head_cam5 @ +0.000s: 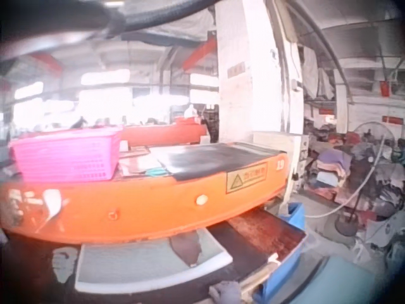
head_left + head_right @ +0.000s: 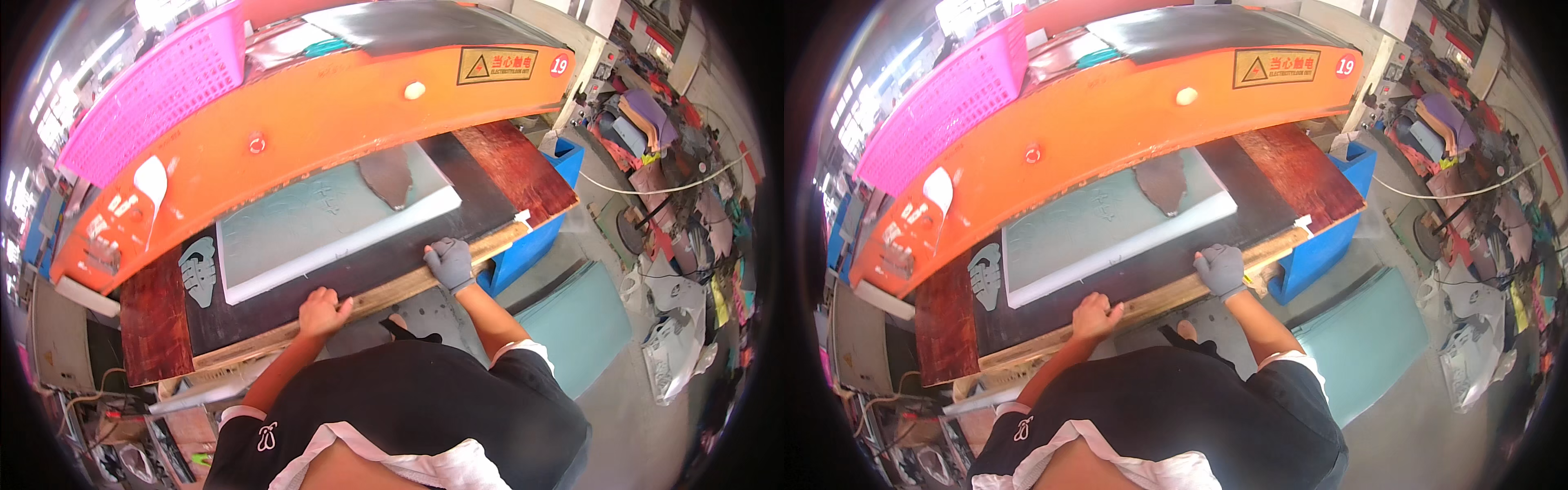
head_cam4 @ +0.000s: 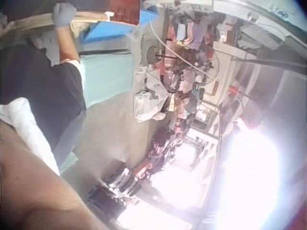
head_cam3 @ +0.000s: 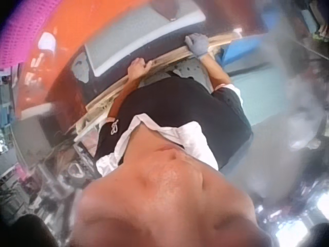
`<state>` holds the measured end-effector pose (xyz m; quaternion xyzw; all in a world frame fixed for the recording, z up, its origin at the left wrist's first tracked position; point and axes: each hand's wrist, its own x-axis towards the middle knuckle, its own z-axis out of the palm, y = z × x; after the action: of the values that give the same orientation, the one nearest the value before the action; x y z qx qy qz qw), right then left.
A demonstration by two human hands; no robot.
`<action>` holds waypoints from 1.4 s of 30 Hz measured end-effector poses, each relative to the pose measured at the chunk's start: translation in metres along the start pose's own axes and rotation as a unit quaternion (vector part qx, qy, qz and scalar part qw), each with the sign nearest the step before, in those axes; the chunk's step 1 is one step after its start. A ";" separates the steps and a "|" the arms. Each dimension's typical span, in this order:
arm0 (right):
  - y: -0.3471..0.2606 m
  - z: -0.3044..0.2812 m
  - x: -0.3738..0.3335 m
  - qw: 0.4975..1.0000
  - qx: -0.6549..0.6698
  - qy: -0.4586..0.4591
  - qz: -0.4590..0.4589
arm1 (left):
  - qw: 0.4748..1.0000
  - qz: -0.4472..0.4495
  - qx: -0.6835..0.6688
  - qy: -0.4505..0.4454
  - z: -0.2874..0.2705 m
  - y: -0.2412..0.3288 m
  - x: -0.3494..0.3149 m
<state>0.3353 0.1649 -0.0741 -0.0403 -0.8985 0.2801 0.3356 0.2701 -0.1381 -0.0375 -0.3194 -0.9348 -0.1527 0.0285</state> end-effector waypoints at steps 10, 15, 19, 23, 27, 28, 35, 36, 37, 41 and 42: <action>-0.045 -0.002 0.045 0.946 -0.156 -0.178 0.221 | 0.972 -0.007 -0.231 -0.053 -0.002 0.057 -0.129; -0.084 -0.025 0.033 0.909 -0.217 -0.242 0.262 | 0.971 0.132 -0.181 0.080 -0.009 0.073 -0.088; -0.088 -0.040 0.005 0.914 -0.215 -0.228 0.258 | 0.980 0.187 0.012 -0.070 0.011 0.098 -0.056; -0.064 -0.040 -0.013 0.942 -0.168 -0.176 0.231 | 0.963 0.182 0.069 -0.186 0.026 0.111 -0.062; -0.020 -0.052 -0.017 0.952 0.152 -0.074 0.255 | 0.965 0.177 0.059 -0.186 0.024 0.113 -0.066; -0.005 -0.064 -0.020 0.913 0.278 -0.081 0.287 | 0.966 0.177 0.055 -0.183 0.022 0.114 -0.066; 0.094 -0.133 -0.030 0.929 0.183 -0.018 0.320 | 0.964 0.193 0.051 -0.175 0.021 0.123 -0.088; 0.105 -0.145 -0.036 0.960 0.078 -0.033 0.266 | 0.965 0.195 0.045 -0.168 0.023 0.124 -0.091; 0.114 -0.158 -0.043 0.970 -0.043 -0.041 0.234 | 0.967 0.194 0.041 -0.163 0.025 0.125 -0.093; 0.130 -0.188 -0.063 0.946 -0.177 -0.108 0.247 | 0.970 0.185 0.015 -0.157 0.029 0.133 -0.101; 0.129 -0.192 -0.063 0.952 -0.207 -0.094 0.203 | 0.972 0.177 0.005 -0.157 0.031 0.137 -0.104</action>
<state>0.4887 0.3479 -0.0604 -0.2640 -0.9371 0.1527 0.1700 0.4369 -0.0866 -0.0458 -0.4993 -0.8572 -0.0882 -0.0905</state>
